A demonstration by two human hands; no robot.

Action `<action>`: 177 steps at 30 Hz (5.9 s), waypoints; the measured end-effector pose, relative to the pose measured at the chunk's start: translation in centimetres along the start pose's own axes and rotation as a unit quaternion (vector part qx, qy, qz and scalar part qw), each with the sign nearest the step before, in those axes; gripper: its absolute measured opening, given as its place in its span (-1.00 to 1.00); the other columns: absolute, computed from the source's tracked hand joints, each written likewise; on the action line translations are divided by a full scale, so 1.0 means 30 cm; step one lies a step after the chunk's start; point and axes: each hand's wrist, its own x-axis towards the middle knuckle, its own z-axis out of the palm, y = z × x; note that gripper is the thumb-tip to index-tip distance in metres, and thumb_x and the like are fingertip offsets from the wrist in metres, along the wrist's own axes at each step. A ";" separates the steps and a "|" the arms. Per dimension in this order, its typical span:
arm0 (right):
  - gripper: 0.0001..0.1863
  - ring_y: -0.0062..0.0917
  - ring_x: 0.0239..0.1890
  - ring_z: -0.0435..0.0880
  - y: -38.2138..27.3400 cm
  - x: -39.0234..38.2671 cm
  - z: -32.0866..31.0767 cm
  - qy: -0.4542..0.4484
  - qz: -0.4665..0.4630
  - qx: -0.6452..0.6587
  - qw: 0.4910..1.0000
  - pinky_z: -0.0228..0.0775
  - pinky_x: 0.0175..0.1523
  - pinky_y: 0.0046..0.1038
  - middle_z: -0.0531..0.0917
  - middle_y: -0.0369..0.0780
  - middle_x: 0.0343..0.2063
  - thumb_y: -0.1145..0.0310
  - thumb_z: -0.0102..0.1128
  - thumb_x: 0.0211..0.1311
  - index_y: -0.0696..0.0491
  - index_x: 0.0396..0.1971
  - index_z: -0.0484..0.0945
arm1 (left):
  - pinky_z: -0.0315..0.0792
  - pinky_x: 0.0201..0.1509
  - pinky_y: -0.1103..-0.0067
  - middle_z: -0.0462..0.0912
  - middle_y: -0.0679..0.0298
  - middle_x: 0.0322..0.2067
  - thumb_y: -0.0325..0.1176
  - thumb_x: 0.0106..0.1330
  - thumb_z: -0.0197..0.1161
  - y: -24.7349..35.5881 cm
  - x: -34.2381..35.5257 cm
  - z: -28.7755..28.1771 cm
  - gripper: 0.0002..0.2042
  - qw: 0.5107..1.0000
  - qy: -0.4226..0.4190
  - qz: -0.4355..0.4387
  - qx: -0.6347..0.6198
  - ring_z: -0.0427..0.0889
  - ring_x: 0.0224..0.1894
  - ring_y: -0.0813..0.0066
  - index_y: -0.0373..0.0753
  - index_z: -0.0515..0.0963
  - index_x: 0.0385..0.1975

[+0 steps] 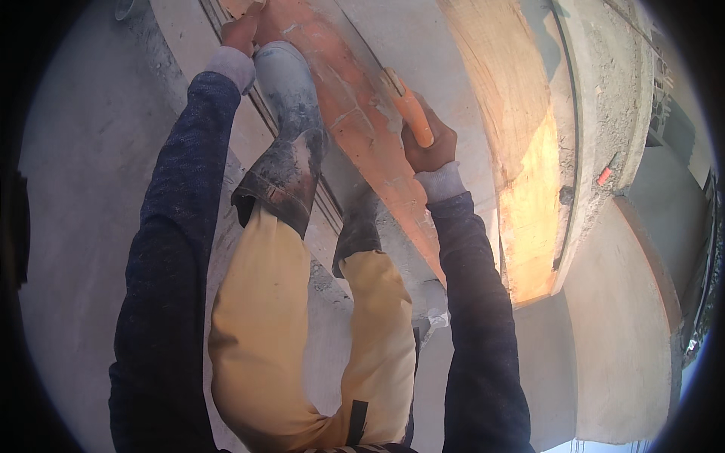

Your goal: The person uses a hand saw to cut a wooden plank resting on a concrete surface. They hold the plank steady with one hand while sawing with the other, then briefly reposition the plank before continuing the cut.

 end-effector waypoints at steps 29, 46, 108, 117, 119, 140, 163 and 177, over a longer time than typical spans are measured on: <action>-0.23 -0.19 -0.02 0.69 0.021 -1.326 -0.089 0.085 0.563 0.054 0.820 0.52 0.12 -0.28 0.74 -0.08 -0.15 0.26 0.25 0.25 0.08 0.44 0.20 | 0.45 0.21 0.46 0.59 -0.12 0.09 -0.08 0.46 0.22 0.032 -0.594 -0.175 -0.42 0.821 -0.254 0.239 0.452 0.62 0.13 0.25 -0.50 0.39 0.23; -0.30 -0.32 -0.22 0.77 -0.089 -1.536 0.068 0.238 0.615 0.088 0.746 0.59 -0.02 -0.33 0.77 -0.12 -0.25 0.26 0.28 0.24 0.06 0.39 0.34 | 0.39 0.28 0.24 0.42 0.02 0.24 0.11 0.36 0.29 -0.454 -1.292 -0.044 -0.27 0.845 -0.319 -0.183 0.389 0.50 0.22 0.07 -0.32 0.28 0.32; 0.17 -0.14 0.45 0.18 1.277 -2.369 -0.059 0.085 0.574 -0.274 0.767 -0.01 0.52 -0.13 0.35 -0.08 0.37 -0.44 0.47 -0.20 -0.09 0.41 0.30 | 0.34 0.41 0.08 0.52 0.07 0.18 -0.30 0.44 0.27 -1.266 -1.569 0.298 -0.56 0.939 -0.307 -0.108 -0.109 0.47 0.27 0.14 -0.31 0.38 0.23; -0.01 -0.26 0.42 0.26 1.533 -2.402 -0.259 0.004 0.475 -0.199 0.857 0.06 0.49 -0.17 0.42 -0.17 0.33 -0.35 0.46 -0.10 -0.17 0.34 0.40 | 0.34 0.40 0.03 0.49 -0.01 0.21 -0.32 0.47 0.21 -1.299 -1.612 0.327 -0.55 0.939 -0.324 -0.055 -0.102 0.45 0.29 0.07 -0.37 0.34 0.25; -0.03 -0.26 0.41 0.28 1.510 -2.387 -0.195 0.055 0.464 -0.208 0.859 0.07 0.49 -0.16 0.43 -0.17 0.32 -0.32 0.47 -0.09 -0.16 0.33 0.41 | 0.36 0.37 0.02 0.48 -0.01 0.20 -0.32 0.45 0.24 -1.301 -1.607 0.330 -0.54 0.938 -0.328 -0.051 -0.101 0.46 0.28 0.07 -0.38 0.33 0.25; -0.06 -0.12 0.29 0.43 1.302 -2.352 0.007 -0.006 0.479 -0.078 0.874 0.30 0.37 -0.21 0.49 -0.06 0.25 -0.25 0.51 -0.09 0.05 0.23 0.47 | 0.29 0.44 0.04 0.45 -0.02 0.25 -0.30 0.50 0.16 -1.295 -1.623 0.314 -0.55 0.935 -0.340 -0.065 -0.078 0.42 0.33 0.06 -0.35 0.30 0.29; 0.07 0.03 0.31 0.27 1.197 -2.459 0.138 0.160 0.387 -0.125 0.899 0.25 0.38 -0.12 0.34 0.04 0.23 0.25 0.72 -0.32 0.17 0.27 0.26 | 0.33 0.39 0.05 0.49 0.01 0.18 -0.32 0.44 0.24 -1.289 -1.621 0.316 -0.54 0.940 -0.320 -0.067 -0.095 0.45 0.27 0.08 -0.35 0.32 0.25; -0.25 -0.16 0.26 0.45 1.171 -2.126 0.206 0.157 0.264 -0.076 0.949 0.33 0.32 -0.15 0.47 -0.09 0.26 -0.03 0.36 0.14 -0.05 0.30 0.40 | 0.35 0.39 0.09 0.49 0.04 0.20 -0.30 0.45 0.24 -1.299 -1.627 0.313 -0.53 0.938 -0.314 -0.103 -0.103 0.47 0.27 0.11 -0.32 0.32 0.26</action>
